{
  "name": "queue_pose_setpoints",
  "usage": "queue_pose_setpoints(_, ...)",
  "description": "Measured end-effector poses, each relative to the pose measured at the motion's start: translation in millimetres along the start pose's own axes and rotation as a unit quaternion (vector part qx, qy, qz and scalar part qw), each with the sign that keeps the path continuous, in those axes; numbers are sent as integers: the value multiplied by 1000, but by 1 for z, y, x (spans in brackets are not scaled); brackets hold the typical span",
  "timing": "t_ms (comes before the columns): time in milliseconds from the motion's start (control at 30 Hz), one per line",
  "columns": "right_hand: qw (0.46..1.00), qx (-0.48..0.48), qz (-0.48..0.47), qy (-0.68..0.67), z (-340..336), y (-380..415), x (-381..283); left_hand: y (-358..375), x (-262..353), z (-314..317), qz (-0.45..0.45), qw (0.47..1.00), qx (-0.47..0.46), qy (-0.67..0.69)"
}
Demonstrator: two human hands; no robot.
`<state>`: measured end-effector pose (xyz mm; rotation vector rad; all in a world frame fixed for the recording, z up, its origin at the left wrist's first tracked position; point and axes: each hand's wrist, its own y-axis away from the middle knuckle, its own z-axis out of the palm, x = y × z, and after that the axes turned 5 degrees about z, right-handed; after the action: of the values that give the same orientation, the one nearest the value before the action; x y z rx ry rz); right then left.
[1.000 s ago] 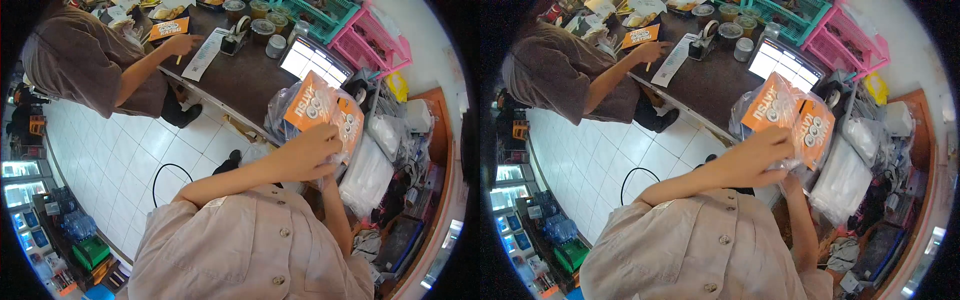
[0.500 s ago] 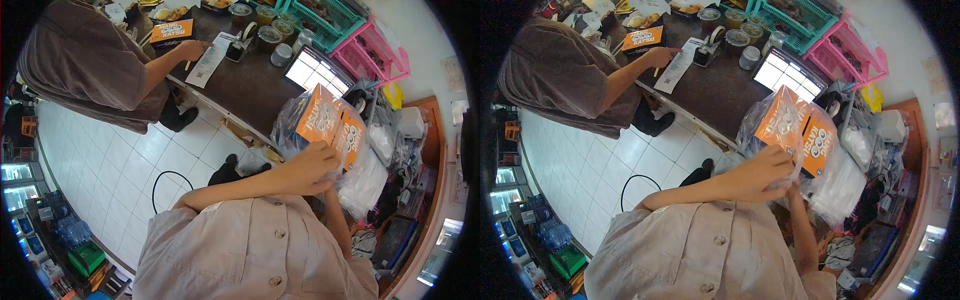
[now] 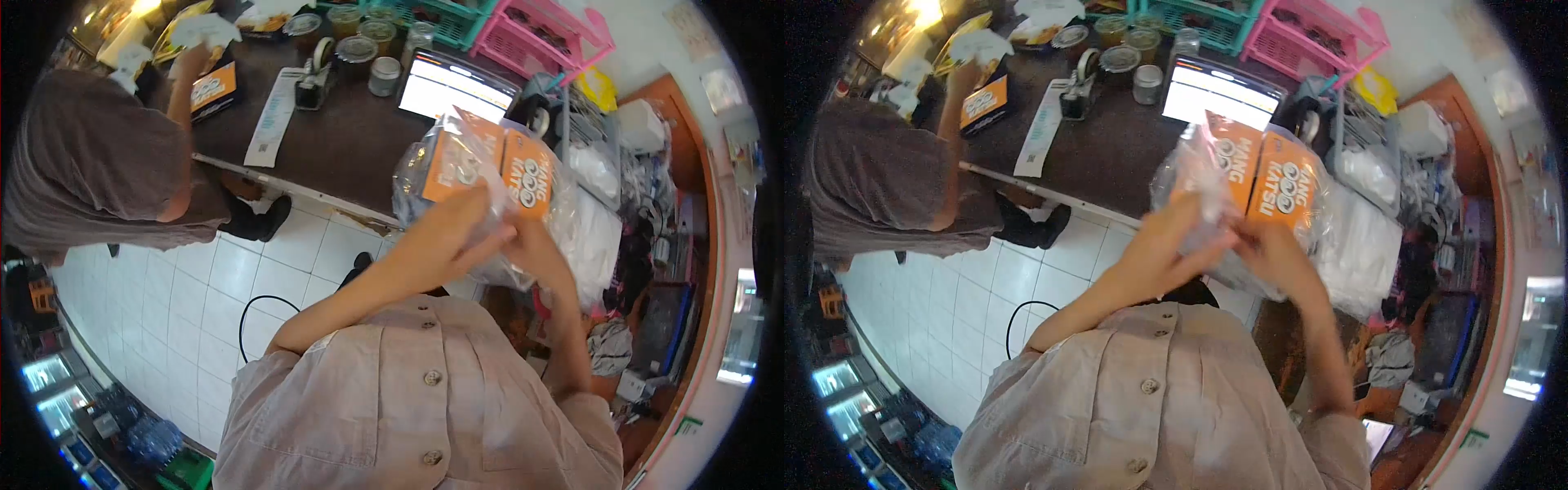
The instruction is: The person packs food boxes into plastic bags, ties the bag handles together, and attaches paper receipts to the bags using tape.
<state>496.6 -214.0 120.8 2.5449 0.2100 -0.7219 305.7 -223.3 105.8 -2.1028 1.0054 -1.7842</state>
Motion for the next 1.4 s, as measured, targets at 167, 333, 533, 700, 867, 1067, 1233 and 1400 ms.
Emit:
queue_pose_setpoints(167,888,86,-194,407,-87,-76,97,-48,-2,-31,-13,978,194,75)
queue_pose_setpoints(333,868,-52,-43,492,-192,35,26,-87,-22,-62,20,982,180,52)
queue_pose_setpoints(533,770,50,-375,513,-154,63,-23,-140,-13,-42,170,957,-16,-236)
queue_pose_setpoints(700,663,244,-595,383,-174,3,-35,-148,2,11,204,967,-52,-143)
queue_pose_setpoints(867,827,223,-508,-97,-132,-85,12,-142,8,8,154,948,-63,-273)
queue_pose_setpoints(1067,931,33,-157,-329,-131,-97,5,-88,-9,-25,10,949,64,-308)
queue_pose_setpoints(1233,900,87,-165,-395,-66,-95,-24,-44,-78,104,-155,971,77,-164)
queue_pose_setpoints(1400,904,244,-135,-325,4,-55,-42,-49,-100,117,-222,937,163,-216)
